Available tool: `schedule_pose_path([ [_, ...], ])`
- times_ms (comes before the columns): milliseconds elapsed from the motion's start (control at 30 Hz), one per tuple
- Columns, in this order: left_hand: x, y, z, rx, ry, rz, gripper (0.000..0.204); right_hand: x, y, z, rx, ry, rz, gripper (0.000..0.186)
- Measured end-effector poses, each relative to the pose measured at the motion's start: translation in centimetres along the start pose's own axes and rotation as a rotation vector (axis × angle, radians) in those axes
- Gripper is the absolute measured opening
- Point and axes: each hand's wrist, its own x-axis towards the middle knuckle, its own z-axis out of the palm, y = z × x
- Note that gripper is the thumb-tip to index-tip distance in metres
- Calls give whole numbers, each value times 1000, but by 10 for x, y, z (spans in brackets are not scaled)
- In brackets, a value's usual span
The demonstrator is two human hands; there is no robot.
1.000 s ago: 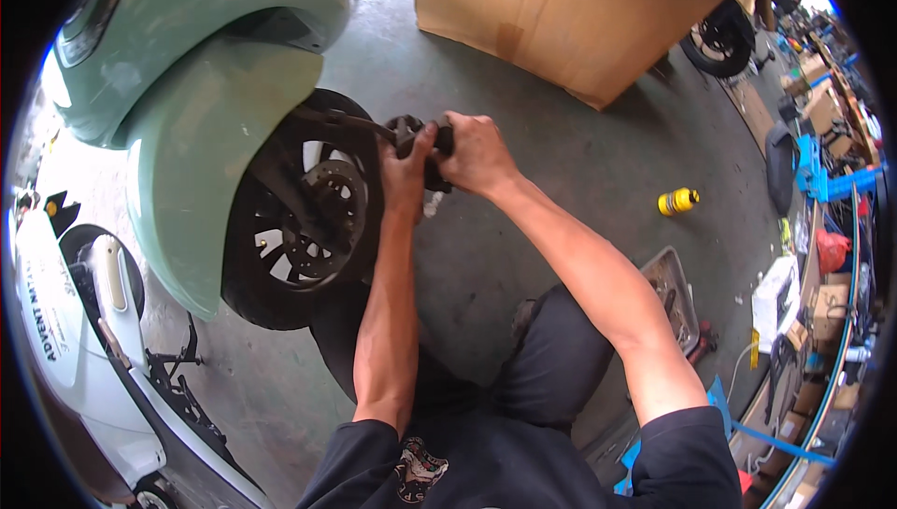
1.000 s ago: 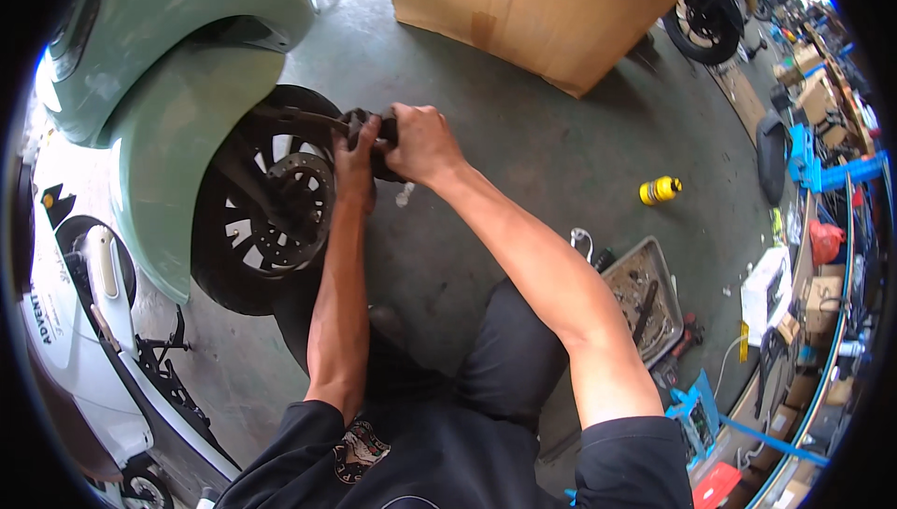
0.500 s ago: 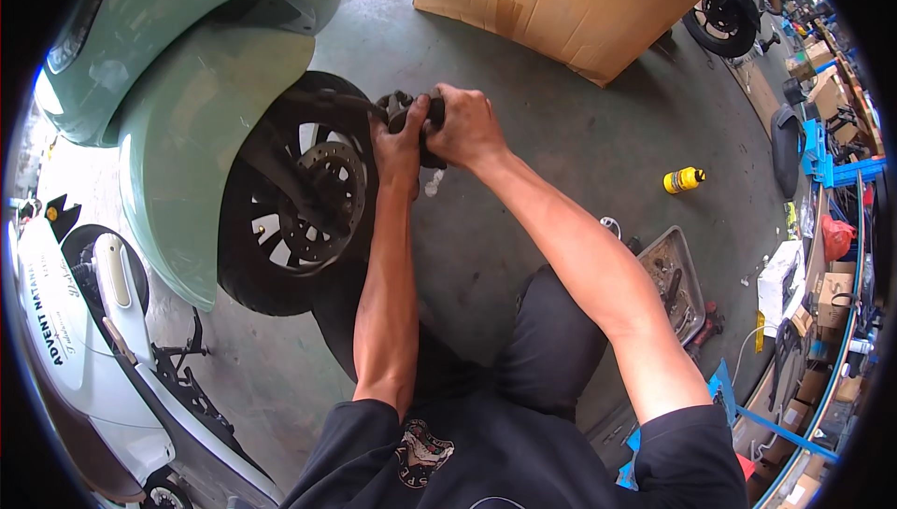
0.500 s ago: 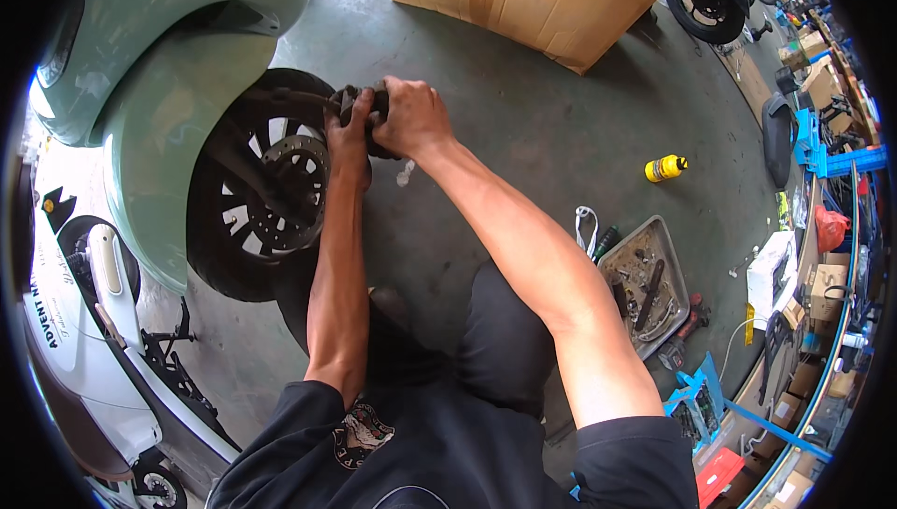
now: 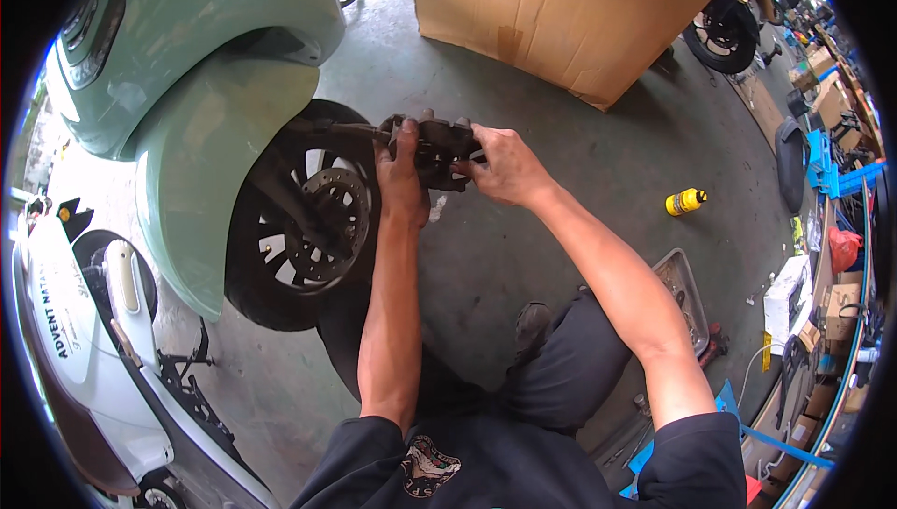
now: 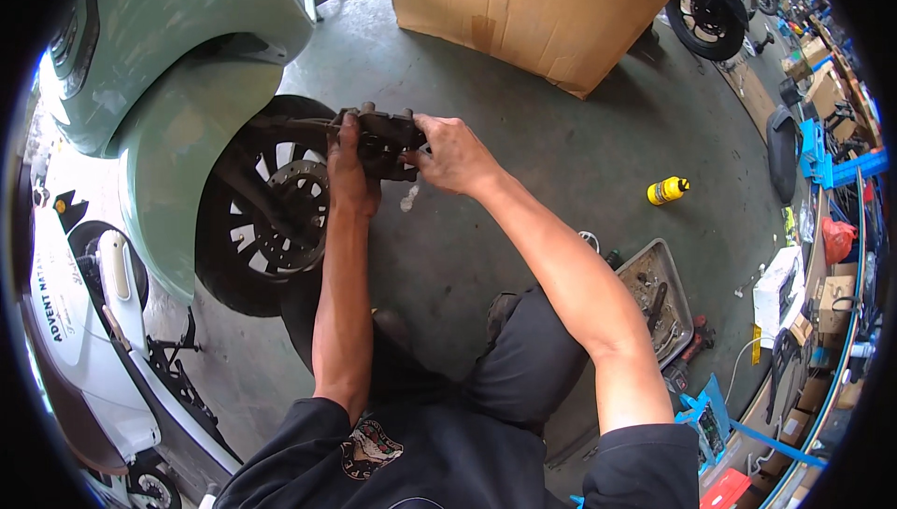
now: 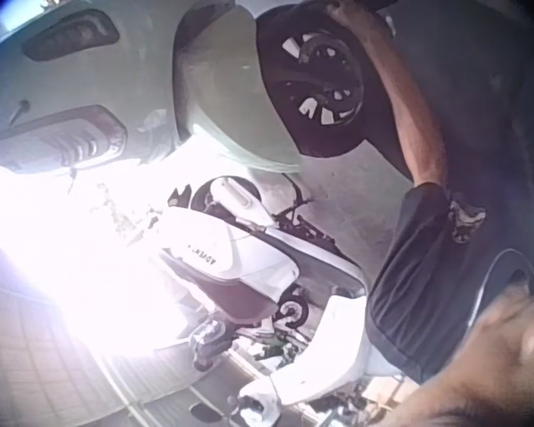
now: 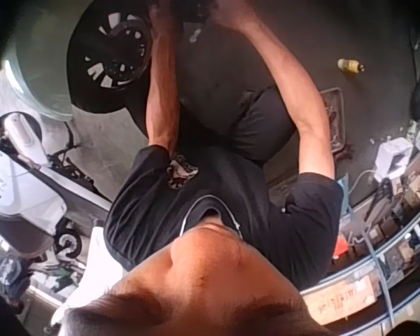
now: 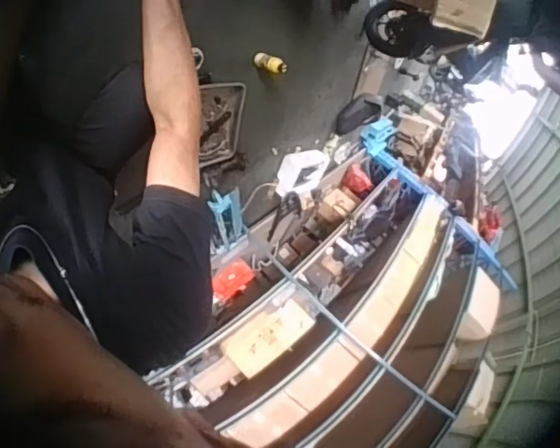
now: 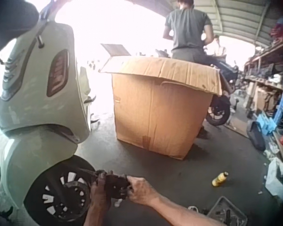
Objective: The person services a motorcycle brake caliper by cleaning and replacing brake pads, using an impact driver to secure components, and later works on the handlebar assembly with a screwdriver and a cleaning cloth.
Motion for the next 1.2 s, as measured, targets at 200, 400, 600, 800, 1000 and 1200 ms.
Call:
schedule_pose_path([
  [200, 1, -3, -12, 178, 19, -40, 57, -1, -9, 14, -114, -43, 118, 27],
  [400, 2, -2, -13, 204, 41, -50, 59, 3, -9, 21, -167, -23, 144, 28],
  [600, 4, -2, -13, 179, 38, -71, 56, 4, -9, 23, -183, -10, 134, 28],
  [800, 4, -5, -11, 153, 50, -38, 52, 9, -4, 21, -91, -33, 194, 32],
  [1000, 9, -11, -14, 289, 58, 10, 52, 19, -5, 1, 97, -11, 36, 53],
  [1200, 9, -9, -26, 402, 65, -28, 57, 23, -15, 17, -88, -114, 99, 50],
])
